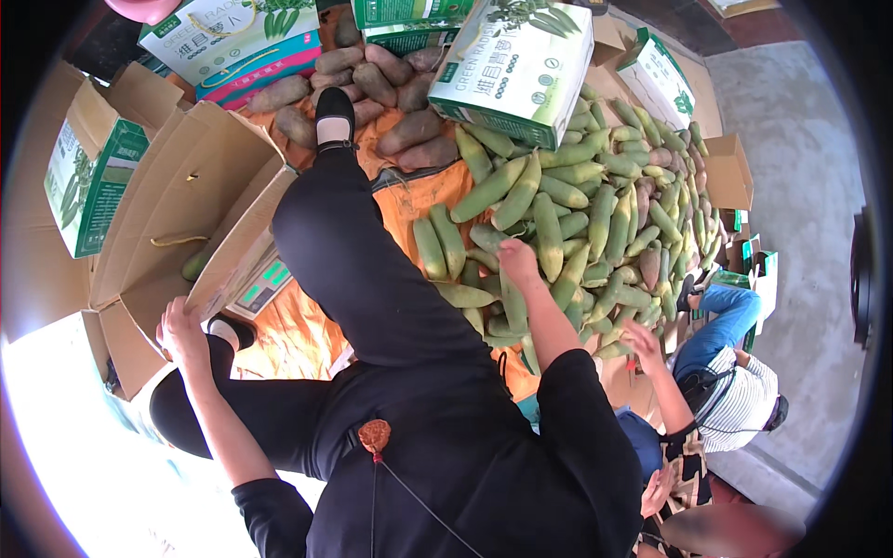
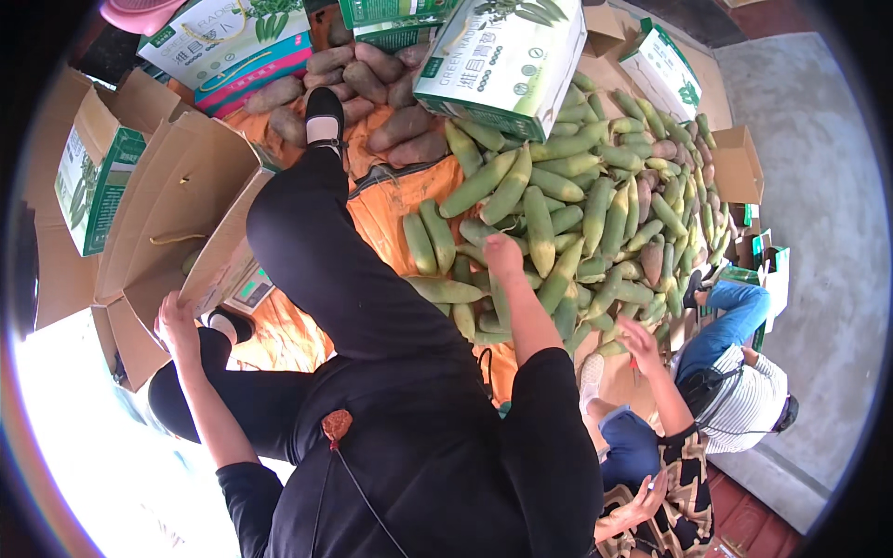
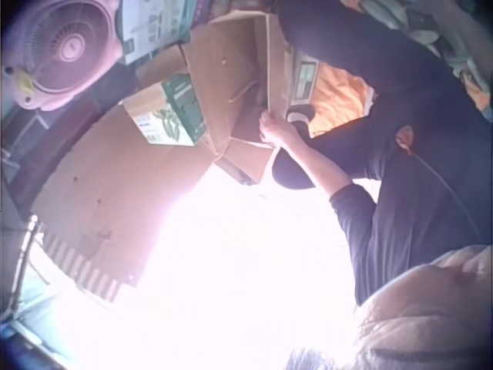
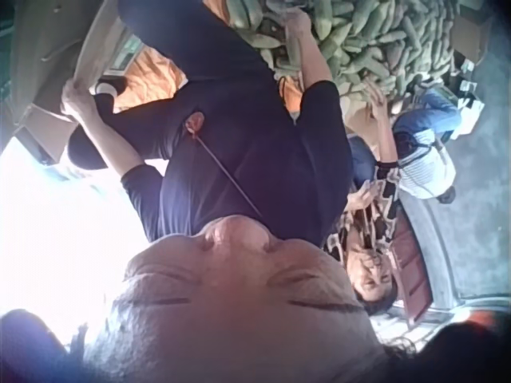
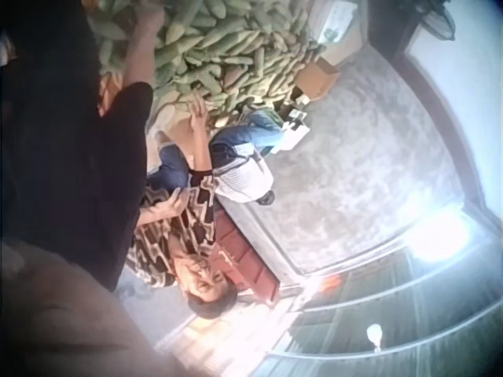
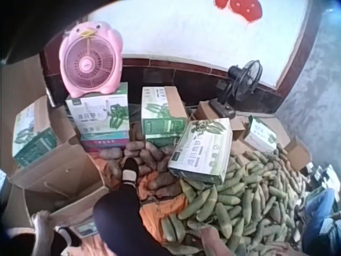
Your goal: Sort and pack gourds and sweet potatoes into boxes for shipment.
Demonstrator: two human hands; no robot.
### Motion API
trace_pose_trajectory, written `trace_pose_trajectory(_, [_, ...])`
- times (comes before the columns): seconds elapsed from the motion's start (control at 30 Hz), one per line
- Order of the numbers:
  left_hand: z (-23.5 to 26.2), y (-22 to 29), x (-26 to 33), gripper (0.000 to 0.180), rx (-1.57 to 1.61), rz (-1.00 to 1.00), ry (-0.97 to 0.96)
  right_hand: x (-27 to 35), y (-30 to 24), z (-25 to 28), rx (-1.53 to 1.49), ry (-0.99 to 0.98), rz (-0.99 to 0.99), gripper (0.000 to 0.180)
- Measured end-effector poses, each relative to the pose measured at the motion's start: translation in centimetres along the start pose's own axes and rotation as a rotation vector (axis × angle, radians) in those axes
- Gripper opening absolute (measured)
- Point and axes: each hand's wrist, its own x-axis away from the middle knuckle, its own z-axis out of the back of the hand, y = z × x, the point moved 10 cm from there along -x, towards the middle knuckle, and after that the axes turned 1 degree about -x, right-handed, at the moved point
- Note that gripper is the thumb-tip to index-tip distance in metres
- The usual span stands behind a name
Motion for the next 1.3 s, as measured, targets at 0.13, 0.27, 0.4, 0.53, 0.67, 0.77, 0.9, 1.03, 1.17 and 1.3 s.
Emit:
trace_pose_trajectory(0.13, [0.9,-0.2,0.4,0.014,-0.067,-0.003,0.022,-1.6,-1.7,1.5,0.004,0.017,-0.034,0.020])
trace_pose_trajectory(0.27, [1.5,0.5,0.4,0.012,-0.037,0.006,0.027,-4.1,-5.0,1.4,-0.443,-0.004,-0.166,0.018])
trace_pose_trajectory(0.4, [1.5,1.1,0.1,0.011,-0.044,0.007,0.055,-8.3,-14.6,1.1,-0.098,0.009,0.158,0.020])
trace_pose_trajectory(0.53, [1.8,1.1,0.2,0.013,-0.045,0.020,0.043,-9.9,-27.4,-0.1,0.168,0.077,0.478,0.015])
trace_pose_trajectory(0.67, [2.1,1.5,0.0,0.013,-0.015,0.030,0.037,-11.3,-37.0,-2.0,0.821,0.159,0.884,0.012])
trace_pose_trajectory(0.77, [2.6,1.6,0.1,0.012,-0.014,0.054,0.034,-13.9,-41.3,-3.3,1.047,0.141,0.973,0.016])
trace_pose_trajectory(0.9, [2.7,1.9,-0.2,0.010,0.010,0.083,0.041,-19.9,-40.9,-3.0,1.270,0.154,0.894,0.018])
trace_pose_trajectory(1.03, [2.8,1.6,-0.2,0.009,0.034,0.118,0.029,-23.7,-33.8,-3.8,1.630,-0.237,0.505,0.034])
trace_pose_trajectory(1.17, [3.0,1.4,-0.1,0.008,0.040,0.122,0.037,-21.4,-35.1,-3.7,1.797,-0.201,0.624,0.033])
trace_pose_trajectory(1.3, [2.9,1.7,-0.6,0.009,0.068,0.107,0.053,-22.6,-34.0,-0.6,1.777,-0.190,0.622,0.029])
